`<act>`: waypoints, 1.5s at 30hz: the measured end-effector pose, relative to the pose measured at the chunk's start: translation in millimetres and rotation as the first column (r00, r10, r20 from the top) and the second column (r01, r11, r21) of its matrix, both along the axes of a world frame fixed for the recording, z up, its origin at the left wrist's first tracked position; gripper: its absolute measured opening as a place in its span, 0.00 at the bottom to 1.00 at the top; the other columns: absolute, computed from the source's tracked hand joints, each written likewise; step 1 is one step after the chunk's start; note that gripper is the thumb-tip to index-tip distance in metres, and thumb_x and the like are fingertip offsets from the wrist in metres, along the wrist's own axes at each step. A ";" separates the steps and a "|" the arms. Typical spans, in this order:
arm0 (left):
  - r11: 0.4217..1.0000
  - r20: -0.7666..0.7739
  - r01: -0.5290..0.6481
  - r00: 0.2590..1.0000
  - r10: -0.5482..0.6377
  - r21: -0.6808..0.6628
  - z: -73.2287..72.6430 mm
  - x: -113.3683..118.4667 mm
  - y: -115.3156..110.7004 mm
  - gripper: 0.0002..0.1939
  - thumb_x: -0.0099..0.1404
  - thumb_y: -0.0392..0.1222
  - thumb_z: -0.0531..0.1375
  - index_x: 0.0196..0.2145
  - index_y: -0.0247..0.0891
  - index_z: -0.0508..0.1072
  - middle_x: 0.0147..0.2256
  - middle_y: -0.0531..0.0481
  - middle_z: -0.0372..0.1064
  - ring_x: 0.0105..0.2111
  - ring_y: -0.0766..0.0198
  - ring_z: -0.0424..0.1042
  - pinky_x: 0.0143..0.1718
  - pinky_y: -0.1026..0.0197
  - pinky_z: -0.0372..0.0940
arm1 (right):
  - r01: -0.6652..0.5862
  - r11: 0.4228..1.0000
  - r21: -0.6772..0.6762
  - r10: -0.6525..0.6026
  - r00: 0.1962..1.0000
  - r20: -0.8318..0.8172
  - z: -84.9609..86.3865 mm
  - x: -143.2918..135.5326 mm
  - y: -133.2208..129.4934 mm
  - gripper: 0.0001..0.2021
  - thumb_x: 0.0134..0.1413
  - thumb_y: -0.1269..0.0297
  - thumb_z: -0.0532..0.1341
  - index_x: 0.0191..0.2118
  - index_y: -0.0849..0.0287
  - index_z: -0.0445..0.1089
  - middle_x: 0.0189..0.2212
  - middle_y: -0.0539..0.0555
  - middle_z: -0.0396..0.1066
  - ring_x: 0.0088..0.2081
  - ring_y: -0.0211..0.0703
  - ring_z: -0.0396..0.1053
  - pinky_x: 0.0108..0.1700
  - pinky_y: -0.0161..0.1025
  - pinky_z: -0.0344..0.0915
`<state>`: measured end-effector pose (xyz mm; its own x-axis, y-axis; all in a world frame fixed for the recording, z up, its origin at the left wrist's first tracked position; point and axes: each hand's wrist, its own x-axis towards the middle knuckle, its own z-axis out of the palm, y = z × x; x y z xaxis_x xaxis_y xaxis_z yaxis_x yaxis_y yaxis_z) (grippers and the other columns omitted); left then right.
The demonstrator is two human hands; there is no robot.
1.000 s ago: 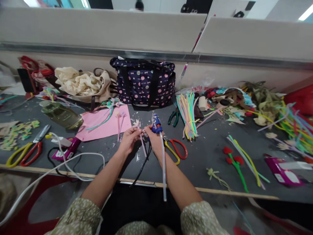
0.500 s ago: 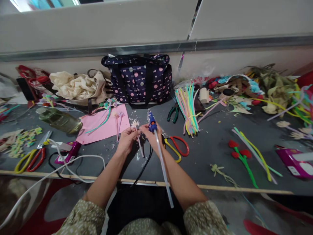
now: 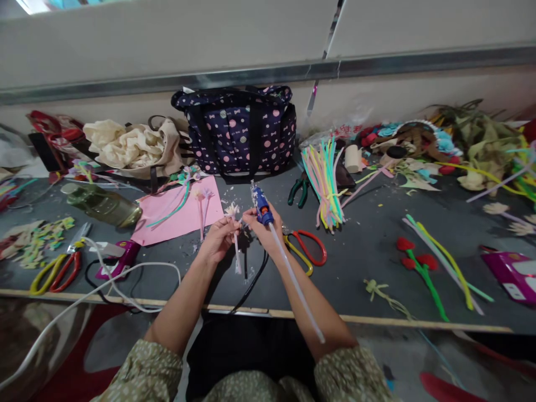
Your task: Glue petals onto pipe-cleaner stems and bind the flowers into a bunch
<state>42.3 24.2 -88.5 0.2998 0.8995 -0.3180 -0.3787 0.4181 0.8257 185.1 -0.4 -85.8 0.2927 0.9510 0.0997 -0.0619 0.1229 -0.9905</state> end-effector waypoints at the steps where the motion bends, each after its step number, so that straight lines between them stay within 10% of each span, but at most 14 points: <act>1: 1.000 -0.004 0.008 1.000 -0.008 -0.003 0.0 -0.1 -0.3 0.17 0.43 0.39 0.72 0.23 0.35 0.67 0.18 0.55 0.67 0.16 0.74 0.63 0.18 0.70 0.56 | -0.029 1.000 0.006 0.029 0.999 0.020 0.8 -0.2 -0.6 0.13 0.46 0.55 0.67 0.34 0.57 0.70 0.30 0.50 0.73 0.25 0.36 0.66 0.27 0.34 0.65; 45: 0.979 -0.046 0.198 0.980 -0.195 0.052 7.0 2.1 -10.8 0.09 0.53 0.41 0.65 0.25 0.33 0.70 0.24 0.49 0.72 0.18 0.71 0.66 0.14 0.70 0.59 | 0.091 0.980 0.179 -0.109 0.989 0.095 8.6 5.0 -1.9 0.09 0.46 0.63 0.67 0.29 0.56 0.65 0.27 0.47 0.70 0.28 0.37 0.66 0.35 0.39 0.65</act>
